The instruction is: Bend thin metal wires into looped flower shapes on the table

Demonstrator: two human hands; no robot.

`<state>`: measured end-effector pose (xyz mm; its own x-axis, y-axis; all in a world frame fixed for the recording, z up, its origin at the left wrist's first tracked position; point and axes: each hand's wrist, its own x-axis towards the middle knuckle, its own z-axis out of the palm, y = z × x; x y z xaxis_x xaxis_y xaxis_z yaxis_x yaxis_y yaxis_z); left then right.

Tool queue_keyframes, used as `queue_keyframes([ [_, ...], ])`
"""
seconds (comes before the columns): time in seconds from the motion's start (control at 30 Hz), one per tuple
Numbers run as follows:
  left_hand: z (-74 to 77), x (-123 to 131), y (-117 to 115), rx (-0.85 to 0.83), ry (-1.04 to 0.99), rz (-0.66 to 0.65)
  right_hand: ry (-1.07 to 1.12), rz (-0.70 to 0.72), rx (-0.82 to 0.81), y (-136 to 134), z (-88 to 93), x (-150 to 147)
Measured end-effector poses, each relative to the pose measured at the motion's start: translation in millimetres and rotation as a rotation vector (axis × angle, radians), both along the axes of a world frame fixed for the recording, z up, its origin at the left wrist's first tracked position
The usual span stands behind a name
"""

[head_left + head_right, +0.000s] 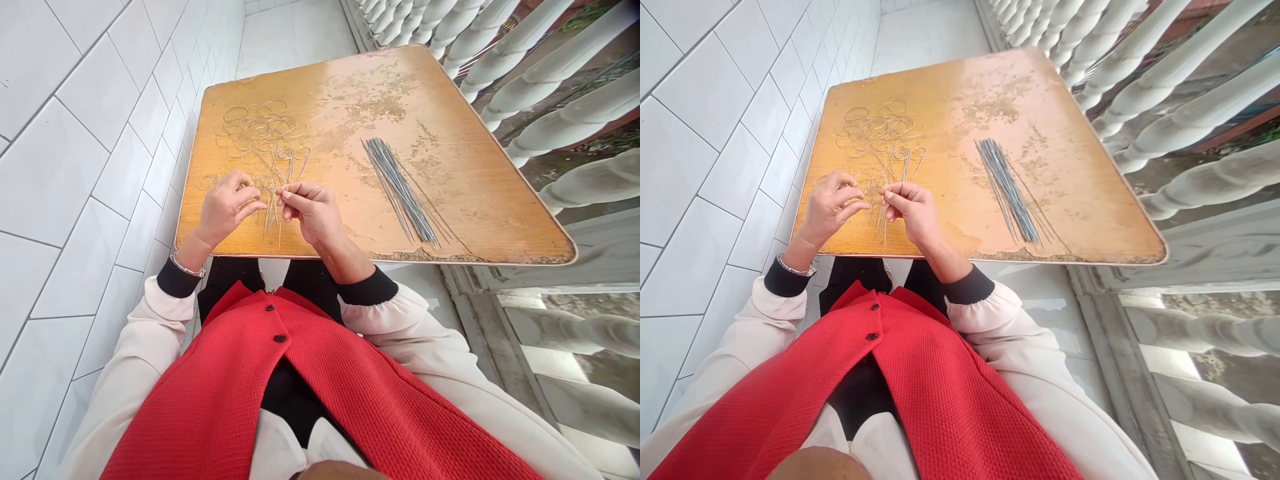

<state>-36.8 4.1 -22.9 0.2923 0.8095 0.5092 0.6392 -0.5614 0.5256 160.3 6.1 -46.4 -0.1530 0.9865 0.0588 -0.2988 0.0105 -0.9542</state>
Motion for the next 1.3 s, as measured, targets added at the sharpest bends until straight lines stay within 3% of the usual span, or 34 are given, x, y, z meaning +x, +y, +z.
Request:
queue_keyframes([
  [0.27, -5.9, 32.8, -13.4, 0.007, -0.244, 0.139, 0.046, -0.052, 0.007, -10.9, -6.0, -14.4],
  [0.43, -11.1, 44.2, -14.4, -0.02, -0.294, 0.175, 0.035, -0.052, 0.016, -13.3, -7.4, -15.9],
  [0.63, -9.9, 37.5, -15.1, -0.133, -0.377, 0.118, 0.046, -0.042, 0.017, -12.9, -8.7, -11.8],
  [0.8, 0.9, 29.7, -22.4, -0.269, -0.497, 0.076, 0.072, -0.038, 0.001, -12.5, -6.5, -9.4],
  [1.03, 9.9, 12.5, -16.9, -0.309, -0.636, 0.187, 0.039, -0.029, -0.02, -11.1, -4.2, -4.9],
  [1.3, 11.5, 16.3, -10.7, -0.475, -0.679, 0.09, 0.071, 0.011, 0.016, -10.4, -7.5, -4.8],
])
